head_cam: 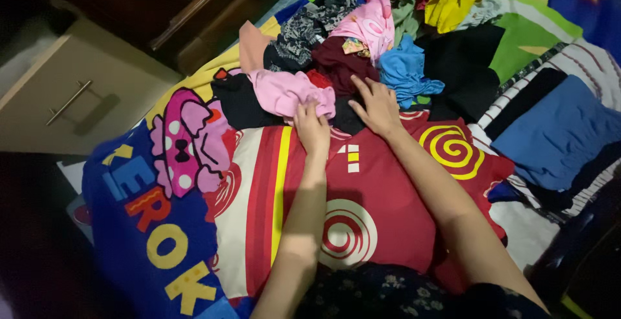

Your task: The person folds several garments on a bed, including a black long-sleeved shirt, blue shorts, and a maroon shirt. They smooth and fold each item into a compact rectangle and place them in a neat stack.

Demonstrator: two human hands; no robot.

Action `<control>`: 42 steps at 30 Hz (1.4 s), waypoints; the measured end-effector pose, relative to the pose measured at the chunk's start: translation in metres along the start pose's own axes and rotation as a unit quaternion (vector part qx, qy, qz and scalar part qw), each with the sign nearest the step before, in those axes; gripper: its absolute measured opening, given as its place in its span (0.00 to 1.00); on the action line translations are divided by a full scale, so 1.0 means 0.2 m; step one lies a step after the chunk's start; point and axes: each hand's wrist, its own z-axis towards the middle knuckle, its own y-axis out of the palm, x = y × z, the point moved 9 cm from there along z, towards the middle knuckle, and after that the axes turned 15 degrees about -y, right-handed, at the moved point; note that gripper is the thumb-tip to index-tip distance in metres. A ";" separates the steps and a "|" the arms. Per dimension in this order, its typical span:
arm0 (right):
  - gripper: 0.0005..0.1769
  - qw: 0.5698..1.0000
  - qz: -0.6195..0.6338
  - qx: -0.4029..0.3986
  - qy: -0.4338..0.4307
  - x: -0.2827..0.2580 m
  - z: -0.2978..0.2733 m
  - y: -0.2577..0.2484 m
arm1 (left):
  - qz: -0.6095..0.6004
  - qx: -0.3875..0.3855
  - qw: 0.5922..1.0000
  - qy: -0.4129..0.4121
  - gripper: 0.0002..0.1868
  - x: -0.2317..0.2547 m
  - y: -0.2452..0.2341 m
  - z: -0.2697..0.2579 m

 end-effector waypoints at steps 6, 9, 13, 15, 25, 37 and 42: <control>0.36 0.999 -0.039 -0.017 0.030 0.09 0.04 0.11 | -0.034 -0.035 0.999 0.017 0.21 0.01 0.04 -0.04; 0.24 0.997 -0.024 0.053 0.042 0.14 0.05 0.13 | -0.013 -0.045 0.999 0.007 0.21 0.03 0.03 -0.05; 0.20 0.962 0.118 0.241 0.046 0.19 0.02 -0.06 | 0.018 -0.036 0.999 0.000 0.22 0.07 0.00 -0.05; 0.26 0.816 0.426 0.289 0.263 0.33 -0.10 -0.05 | 0.027 -0.046 0.999 -0.006 0.22 0.08 0.00 -0.05; 0.25 0.455 0.797 0.347 0.191 0.17 -0.24 -0.52 | -0.158 -0.039 0.980 0.113 0.34 0.00 0.11 -0.10; 0.30 0.568 0.791 0.214 0.080 0.12 -0.51 -0.17 | -0.385 -0.288 0.872 -0.090 0.28 -0.23 0.41 -0.14; 0.18 0.690 0.683 0.158 0.183 0.04 -0.59 -0.06 | -0.568 -0.371 0.719 -0.150 0.26 -0.23 0.25 -0.28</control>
